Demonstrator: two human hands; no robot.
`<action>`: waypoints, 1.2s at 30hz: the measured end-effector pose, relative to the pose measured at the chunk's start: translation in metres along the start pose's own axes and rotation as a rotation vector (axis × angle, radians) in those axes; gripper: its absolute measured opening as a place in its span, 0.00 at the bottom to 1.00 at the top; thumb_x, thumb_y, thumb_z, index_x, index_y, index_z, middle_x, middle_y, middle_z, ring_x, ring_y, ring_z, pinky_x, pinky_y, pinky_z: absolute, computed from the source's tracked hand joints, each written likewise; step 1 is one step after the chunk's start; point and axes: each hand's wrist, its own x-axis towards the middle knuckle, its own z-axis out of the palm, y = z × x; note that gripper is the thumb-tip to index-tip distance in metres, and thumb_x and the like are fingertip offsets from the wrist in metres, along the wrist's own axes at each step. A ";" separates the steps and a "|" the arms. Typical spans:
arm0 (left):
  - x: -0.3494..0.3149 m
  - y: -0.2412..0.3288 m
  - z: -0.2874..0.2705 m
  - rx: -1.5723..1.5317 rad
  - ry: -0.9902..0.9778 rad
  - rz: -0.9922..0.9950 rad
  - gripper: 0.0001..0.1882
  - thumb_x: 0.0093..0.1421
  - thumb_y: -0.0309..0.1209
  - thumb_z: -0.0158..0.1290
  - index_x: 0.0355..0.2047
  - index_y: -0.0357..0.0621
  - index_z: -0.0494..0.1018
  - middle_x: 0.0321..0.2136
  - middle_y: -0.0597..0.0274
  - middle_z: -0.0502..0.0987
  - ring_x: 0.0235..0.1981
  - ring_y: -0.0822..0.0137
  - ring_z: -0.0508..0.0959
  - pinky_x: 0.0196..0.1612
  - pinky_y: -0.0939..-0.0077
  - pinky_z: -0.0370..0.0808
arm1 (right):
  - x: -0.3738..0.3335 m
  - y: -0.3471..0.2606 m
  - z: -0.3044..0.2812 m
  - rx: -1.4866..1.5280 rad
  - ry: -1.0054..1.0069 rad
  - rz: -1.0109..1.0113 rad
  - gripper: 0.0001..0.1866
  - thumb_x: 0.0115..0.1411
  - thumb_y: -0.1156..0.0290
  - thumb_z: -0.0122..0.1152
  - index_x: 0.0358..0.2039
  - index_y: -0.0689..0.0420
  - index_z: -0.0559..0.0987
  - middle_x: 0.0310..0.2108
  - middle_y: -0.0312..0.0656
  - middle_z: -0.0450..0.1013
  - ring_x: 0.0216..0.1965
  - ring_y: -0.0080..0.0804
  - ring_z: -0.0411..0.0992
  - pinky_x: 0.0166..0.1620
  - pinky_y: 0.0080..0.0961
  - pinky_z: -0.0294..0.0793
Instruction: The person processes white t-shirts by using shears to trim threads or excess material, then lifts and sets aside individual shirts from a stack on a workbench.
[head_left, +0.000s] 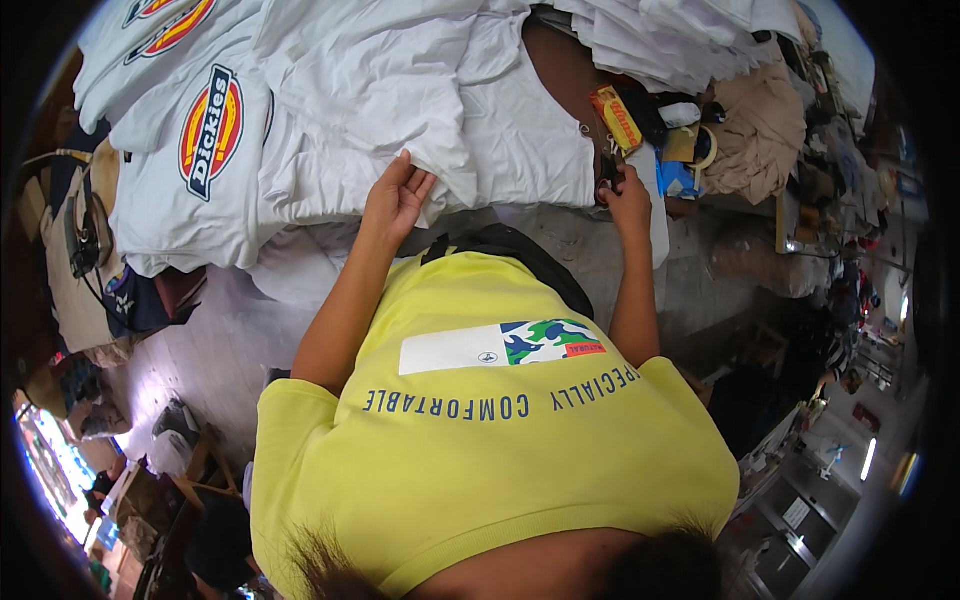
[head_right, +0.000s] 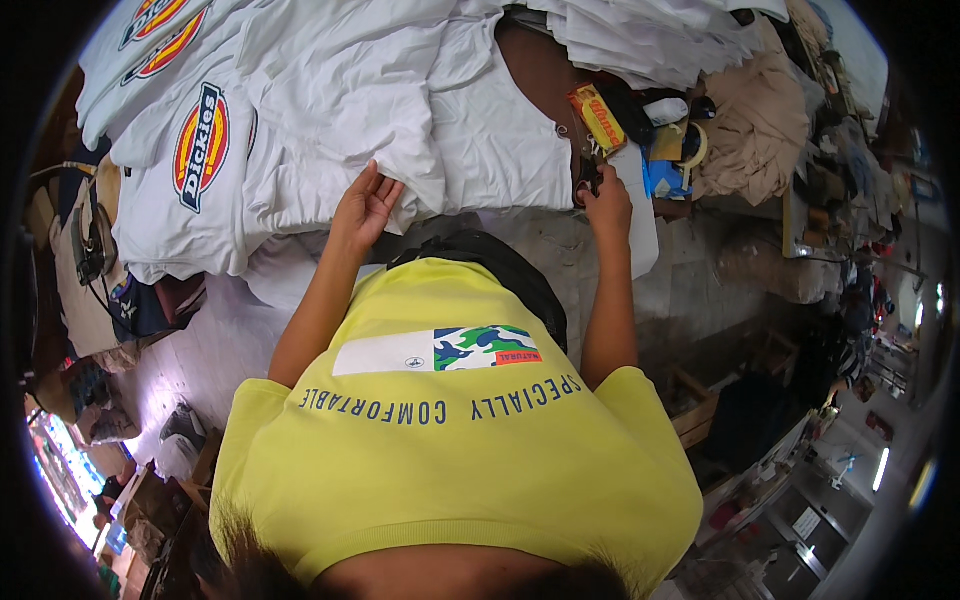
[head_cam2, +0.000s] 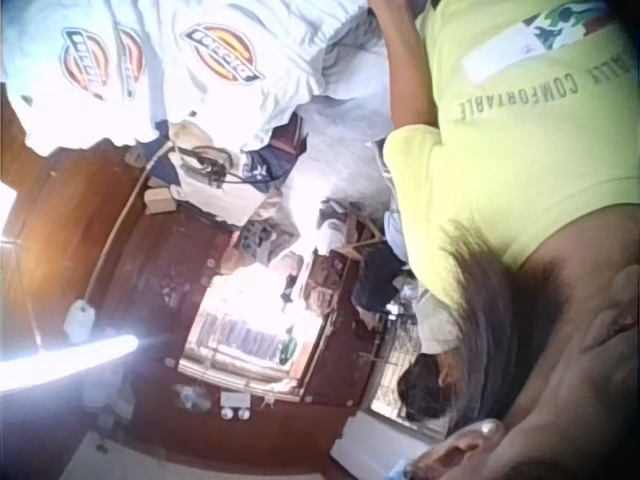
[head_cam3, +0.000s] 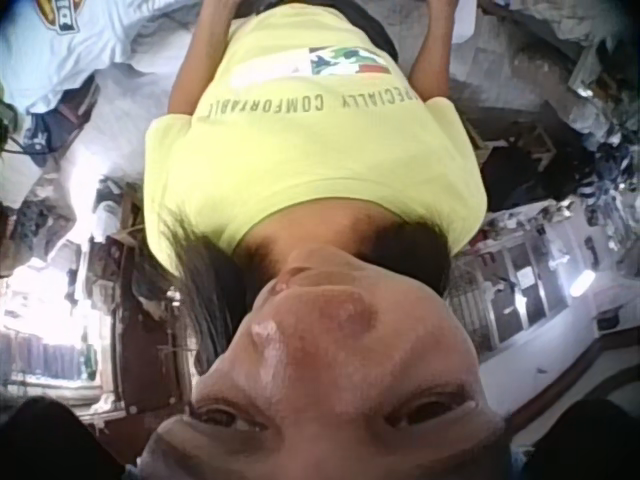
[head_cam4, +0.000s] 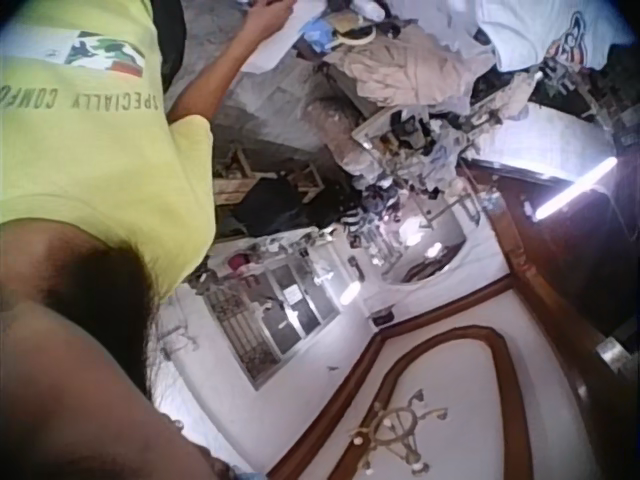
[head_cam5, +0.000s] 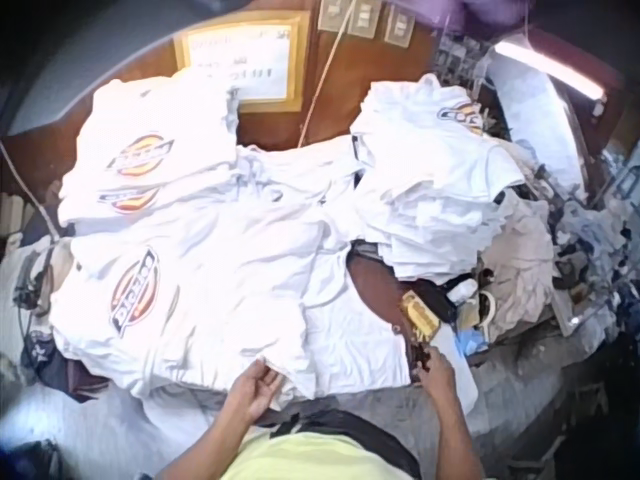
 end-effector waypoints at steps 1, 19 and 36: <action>-0.001 0.001 0.004 -0.028 0.026 -0.012 0.06 0.56 0.26 0.52 0.35 0.42 0.69 0.35 0.63 0.74 0.39 0.68 0.74 0.50 0.71 0.70 | 0.003 -0.001 -0.002 0.003 -0.016 0.010 0.28 0.44 0.73 0.64 0.47 0.54 0.67 0.33 0.49 0.71 0.35 0.49 0.71 0.40 0.37 0.70; -0.028 -0.005 0.032 0.471 -0.181 0.364 0.18 0.52 0.19 0.53 0.44 0.37 0.65 0.36 0.61 0.74 0.36 0.70 0.75 0.42 0.75 0.74 | -0.057 -0.130 -0.006 0.509 -0.350 -0.351 0.31 0.40 0.70 0.70 0.48 0.50 0.70 0.29 0.37 0.73 0.30 0.24 0.71 0.33 0.19 0.70; -0.023 -0.005 0.027 0.414 -0.179 0.317 0.12 0.53 0.19 0.52 0.39 0.37 0.68 0.32 0.62 0.75 0.34 0.71 0.75 0.42 0.74 0.73 | -0.044 -0.144 0.009 0.382 -0.382 -0.447 0.33 0.35 0.65 0.72 0.45 0.49 0.72 0.25 0.40 0.71 0.25 0.33 0.71 0.30 0.26 0.69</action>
